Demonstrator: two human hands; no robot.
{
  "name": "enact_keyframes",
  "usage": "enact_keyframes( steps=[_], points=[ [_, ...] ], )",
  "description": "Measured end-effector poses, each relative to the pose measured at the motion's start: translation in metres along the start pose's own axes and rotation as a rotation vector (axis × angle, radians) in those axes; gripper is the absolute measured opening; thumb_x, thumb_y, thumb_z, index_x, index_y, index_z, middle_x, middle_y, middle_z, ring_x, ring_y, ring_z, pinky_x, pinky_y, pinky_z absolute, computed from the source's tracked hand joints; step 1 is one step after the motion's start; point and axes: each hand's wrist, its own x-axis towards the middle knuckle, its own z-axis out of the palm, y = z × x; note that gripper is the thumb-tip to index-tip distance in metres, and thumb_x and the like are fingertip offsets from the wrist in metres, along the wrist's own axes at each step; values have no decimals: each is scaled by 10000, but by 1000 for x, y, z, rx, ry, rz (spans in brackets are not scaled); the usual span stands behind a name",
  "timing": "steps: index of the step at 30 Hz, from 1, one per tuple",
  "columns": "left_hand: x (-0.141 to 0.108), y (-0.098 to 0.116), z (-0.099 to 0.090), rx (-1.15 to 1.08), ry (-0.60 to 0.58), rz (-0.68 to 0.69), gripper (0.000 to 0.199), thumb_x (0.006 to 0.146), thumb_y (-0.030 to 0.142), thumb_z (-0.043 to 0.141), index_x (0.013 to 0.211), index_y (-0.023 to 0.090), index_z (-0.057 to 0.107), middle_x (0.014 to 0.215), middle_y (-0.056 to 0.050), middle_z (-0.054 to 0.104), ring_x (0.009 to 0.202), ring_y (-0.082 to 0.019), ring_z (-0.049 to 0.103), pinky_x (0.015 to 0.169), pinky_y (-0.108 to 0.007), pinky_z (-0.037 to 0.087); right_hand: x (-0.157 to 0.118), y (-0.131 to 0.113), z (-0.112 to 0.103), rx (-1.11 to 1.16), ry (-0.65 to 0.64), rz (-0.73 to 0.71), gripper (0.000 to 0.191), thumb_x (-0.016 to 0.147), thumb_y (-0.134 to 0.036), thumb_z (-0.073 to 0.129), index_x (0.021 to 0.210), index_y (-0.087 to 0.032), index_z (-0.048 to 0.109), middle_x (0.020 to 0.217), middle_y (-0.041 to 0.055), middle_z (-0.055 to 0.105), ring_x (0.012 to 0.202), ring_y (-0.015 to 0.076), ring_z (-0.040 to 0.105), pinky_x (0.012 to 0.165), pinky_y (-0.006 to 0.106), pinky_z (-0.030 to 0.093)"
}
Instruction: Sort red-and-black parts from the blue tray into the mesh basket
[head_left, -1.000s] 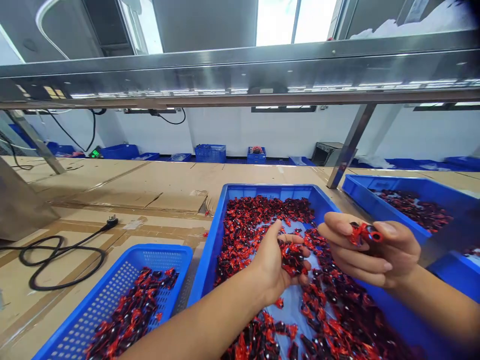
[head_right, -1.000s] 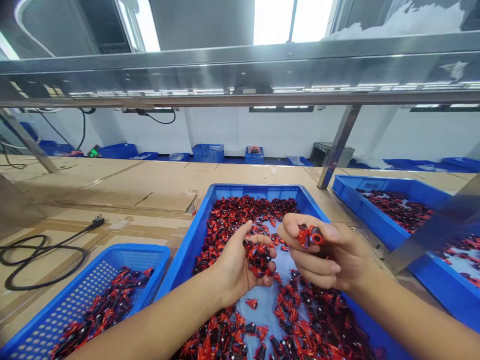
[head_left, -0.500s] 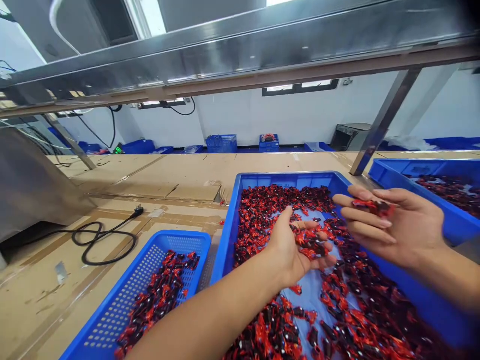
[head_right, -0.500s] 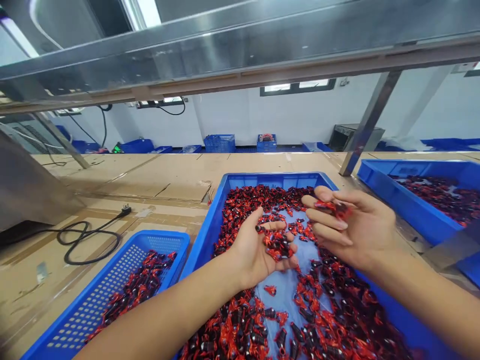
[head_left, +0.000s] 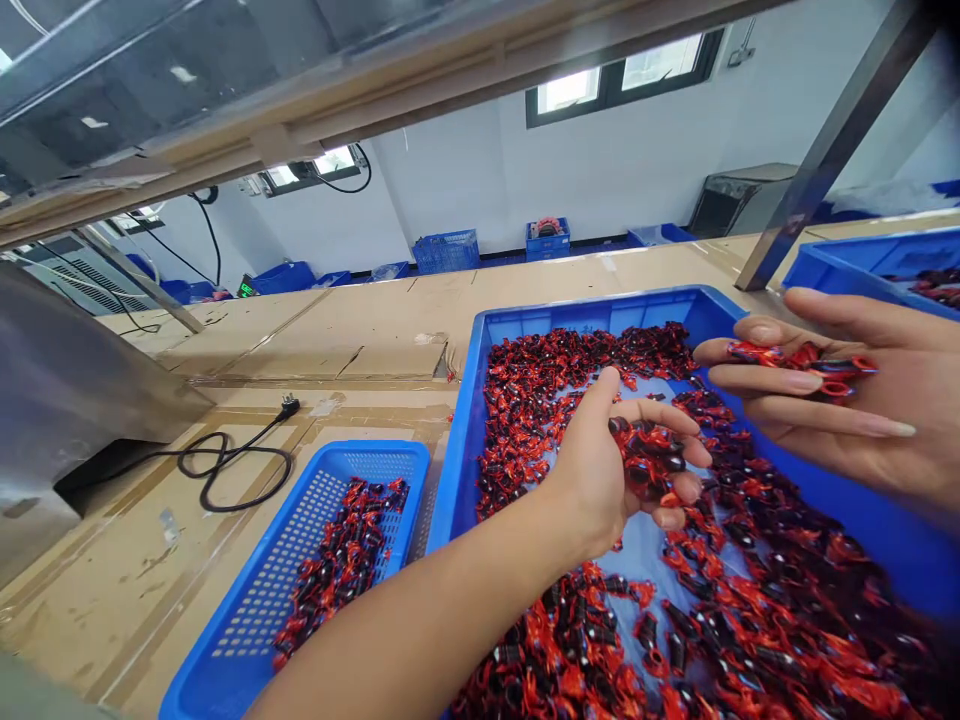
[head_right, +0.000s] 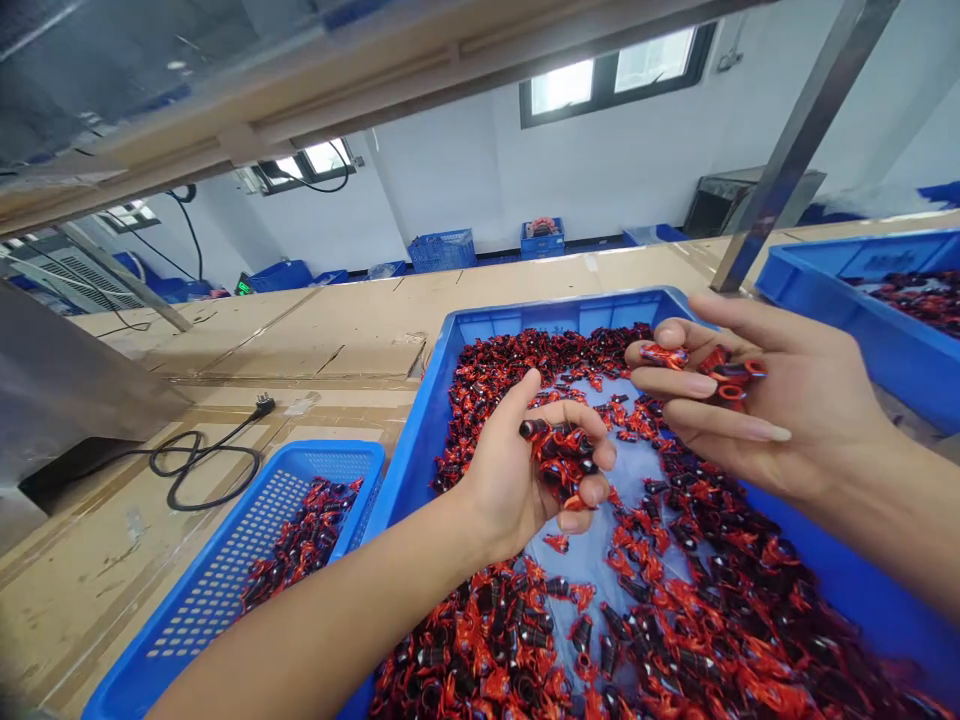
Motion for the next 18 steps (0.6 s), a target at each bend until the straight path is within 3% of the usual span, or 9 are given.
enact_keyframes(
  steps=[3, 7, 9, 13, 16, 18],
  points=[
    [2, 1, 1, 25, 115, -8, 648, 1081, 572, 199, 791, 173, 619, 743, -62, 583, 502, -135, 510, 456, -231, 297, 1, 7, -1, 81, 13, 132, 444, 1036, -476, 564, 688, -205, 612, 572, -59, 434, 345, 19, 148, 280, 161, -58],
    [5, 3, 0, 4, 166, -28, 640, 1070, 617, 221, 820, 183, 620, 791, -76, 610, 553, -150, 502, 547, -259, 342, 6, 16, -4, 32, -30, 247, 419, 994, -487, 647, 703, -189, 595, 455, -119, 401, 251, -15, 181, 319, 153, -70],
    [6, 4, 0, -6, 187, -36, 632, 1072, 612, 213, 841, 185, 617, 828, -88, 632, 575, -159, 516, 560, -265, 364, 9, 18, -7, -13, 12, 259, 454, 1020, -484, 595, 692, -173, 550, 437, -139, 365, 223, -31, 200, 357, 165, -82],
    [7, 5, -1, -32, 216, -31, 619, 1079, 595, 221, 854, 177, 618, 820, -84, 625, 580, -161, 548, 514, -245, 372, 15, 16, -12, -98, 220, 241, 508, 1077, -452, 444, 666, -154, 423, 591, -123, 539, 239, -71, 242, 416, 232, -100],
    [7, 4, -1, -30, 212, -24, 621, 1077, 604, 219, 854, 179, 613, 809, -79, 620, 564, -153, 550, 472, -224, 345, 19, 14, -15, -184, 248, 200, 504, 1091, -385, 385, 651, -141, 406, 610, -107, 563, 262, -77, 262, 429, 263, -71],
    [7, 2, -2, -10, 213, -17, 626, 1073, 618, 214, 853, 185, 608, 811, -80, 625, 547, -149, 543, 446, -214, 309, 22, 13, -17, -245, 201, 159, 491, 1083, -335, 405, 639, -127, 437, 547, -103, 517, 279, -64, 289, 427, 272, -43]
  ],
)
